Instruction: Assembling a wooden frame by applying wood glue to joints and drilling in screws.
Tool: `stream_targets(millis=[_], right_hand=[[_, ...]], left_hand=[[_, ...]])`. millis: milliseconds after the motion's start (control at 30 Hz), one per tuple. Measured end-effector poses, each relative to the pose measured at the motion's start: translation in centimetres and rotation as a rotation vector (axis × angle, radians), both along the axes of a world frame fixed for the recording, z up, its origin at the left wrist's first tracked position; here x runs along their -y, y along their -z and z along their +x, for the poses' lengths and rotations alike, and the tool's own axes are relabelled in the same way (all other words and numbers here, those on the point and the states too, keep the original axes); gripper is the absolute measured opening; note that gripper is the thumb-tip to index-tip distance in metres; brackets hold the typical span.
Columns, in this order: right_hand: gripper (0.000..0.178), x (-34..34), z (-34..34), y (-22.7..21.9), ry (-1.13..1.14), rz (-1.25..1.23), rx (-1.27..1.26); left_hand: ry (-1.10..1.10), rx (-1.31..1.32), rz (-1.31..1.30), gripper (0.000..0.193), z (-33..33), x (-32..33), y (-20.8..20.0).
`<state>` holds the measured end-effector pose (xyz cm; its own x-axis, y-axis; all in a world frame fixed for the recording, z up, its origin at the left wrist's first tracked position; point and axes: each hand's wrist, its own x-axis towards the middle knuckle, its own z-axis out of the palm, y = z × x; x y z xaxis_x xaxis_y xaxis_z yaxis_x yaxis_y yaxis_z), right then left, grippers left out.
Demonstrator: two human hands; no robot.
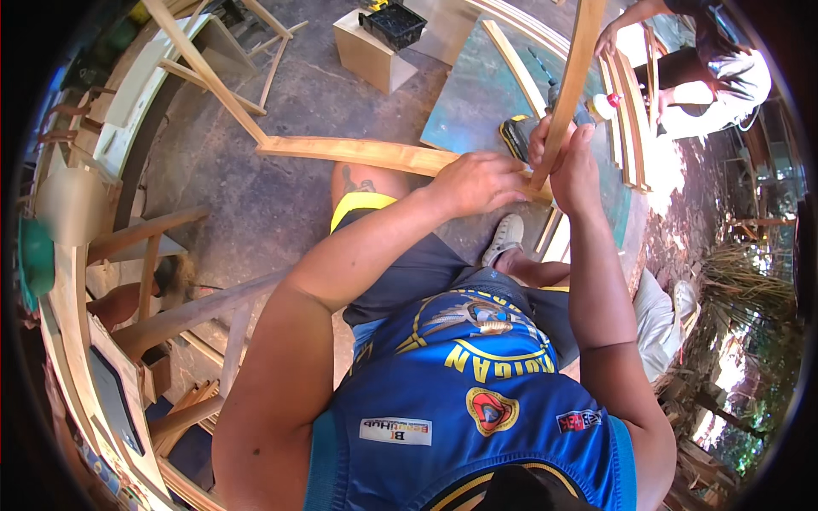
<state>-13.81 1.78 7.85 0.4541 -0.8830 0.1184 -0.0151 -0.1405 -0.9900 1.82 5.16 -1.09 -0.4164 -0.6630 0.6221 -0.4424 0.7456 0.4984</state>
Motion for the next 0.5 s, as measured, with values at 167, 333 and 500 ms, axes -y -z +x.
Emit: stream_targets(millis=[167,333,500], right_hand=[[0.065,0.0,0.0,-0.5,0.001,0.011,0.015],[0.064,0.1,-0.6,0.1,0.018,0.002,0.016],[0.064,-0.2,-1.2,0.2,0.005,0.035,0.033]], left_hand=[[0.024,-0.001,-0.036,0.022,0.1,-0.1,-0.6],[0.018,-0.007,-0.123,0.021,-0.1,0.0,-0.7],[0.089,-0.058,-0.128,0.011,-0.4,-0.3,-1.1]])
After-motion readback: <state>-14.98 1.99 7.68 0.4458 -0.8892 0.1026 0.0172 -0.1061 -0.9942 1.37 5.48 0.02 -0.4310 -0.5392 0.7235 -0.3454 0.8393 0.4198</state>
